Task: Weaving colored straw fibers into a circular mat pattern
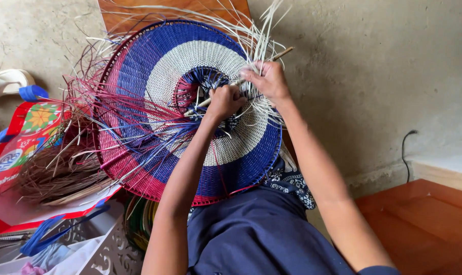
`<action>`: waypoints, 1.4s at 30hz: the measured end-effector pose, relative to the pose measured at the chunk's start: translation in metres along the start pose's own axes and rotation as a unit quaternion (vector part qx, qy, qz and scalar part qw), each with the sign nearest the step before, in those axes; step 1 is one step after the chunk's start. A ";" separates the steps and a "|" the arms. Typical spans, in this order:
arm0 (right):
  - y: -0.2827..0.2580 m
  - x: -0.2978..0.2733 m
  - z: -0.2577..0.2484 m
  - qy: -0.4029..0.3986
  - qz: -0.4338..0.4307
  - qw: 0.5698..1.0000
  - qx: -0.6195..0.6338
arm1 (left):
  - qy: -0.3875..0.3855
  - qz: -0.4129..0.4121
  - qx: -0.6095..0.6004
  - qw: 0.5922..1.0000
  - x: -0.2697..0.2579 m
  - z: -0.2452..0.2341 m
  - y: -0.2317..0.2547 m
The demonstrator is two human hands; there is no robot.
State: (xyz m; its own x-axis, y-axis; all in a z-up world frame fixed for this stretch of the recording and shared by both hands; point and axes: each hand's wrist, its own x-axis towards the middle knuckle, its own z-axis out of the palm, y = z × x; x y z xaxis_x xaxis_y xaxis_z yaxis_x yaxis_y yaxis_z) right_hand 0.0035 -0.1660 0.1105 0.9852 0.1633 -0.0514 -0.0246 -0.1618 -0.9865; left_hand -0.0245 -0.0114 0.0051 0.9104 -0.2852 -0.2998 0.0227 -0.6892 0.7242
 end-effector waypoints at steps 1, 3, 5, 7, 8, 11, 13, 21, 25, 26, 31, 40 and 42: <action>0.031 -0.003 -0.006 0.000 0.000 1.000 -0.001 | 0.001 0.001 -0.001 1.000 0.001 0.004 -0.003; 0.091 -0.006 -0.017 0.032 0.082 0.911 -0.403 | -0.008 -0.003 0.002 1.000 0.003 0.009 -0.008; 0.094 -0.002 -0.014 0.035 0.104 0.900 -0.421 | -0.008 -0.005 0.001 1.000 0.007 0.007 -0.007; 0.098 -0.002 -0.010 0.038 0.129 0.889 -0.438 | -0.011 -0.008 0.001 1.000 0.006 0.010 -0.009; 0.099 0.000 -0.009 0.024 0.103 0.905 -0.412 | -0.010 -0.013 0.005 1.000 0.006 0.011 -0.010; 0.104 -0.001 -0.015 -0.039 0.037 0.961 -0.270 | -0.009 -0.021 0.012 1.000 0.008 0.012 -0.008; 0.076 -0.008 -0.019 -0.093 -0.003 0.984 -0.152 | -0.006 -0.029 0.013 0.999 0.010 0.012 -0.010; 0.015 -0.031 -0.019 -0.124 -0.021 0.987 -0.102 | -0.001 0.001 -0.004 1.000 0.007 0.008 -0.007; 0.050 -0.046 -0.022 -0.145 0.111 0.894 -0.408 | 0.020 0.007 -0.028 0.999 0.002 0.003 0.000; 0.056 -0.042 -0.023 -0.127 0.143 0.869 -0.457 | 0.027 0.010 -0.028 0.999 0.003 0.005 -0.001; 0.067 -0.028 -0.033 -0.121 0.198 0.827 -0.512 | 0.024 0.001 -0.011 1.000 0.007 0.013 -0.007; 0.003 -0.015 -0.020 -0.064 0.129 0.988 0.054 | -0.001 -0.009 -0.024 1.000 -0.003 0.002 0.006; 0.080 0.003 -0.035 0.022 -0.033 0.989 -0.139 | 0.007 -0.005 -0.015 1.000 0.002 0.001 0.003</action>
State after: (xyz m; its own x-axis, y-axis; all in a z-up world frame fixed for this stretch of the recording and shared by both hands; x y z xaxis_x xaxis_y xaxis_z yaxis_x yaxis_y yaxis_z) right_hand 0.0105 -0.2130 0.0366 0.9896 0.1419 0.0253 0.0827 -0.4149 -0.9061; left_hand -0.0234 -0.0142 0.0059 0.9160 -0.2681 -0.2985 0.0445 -0.6715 0.7396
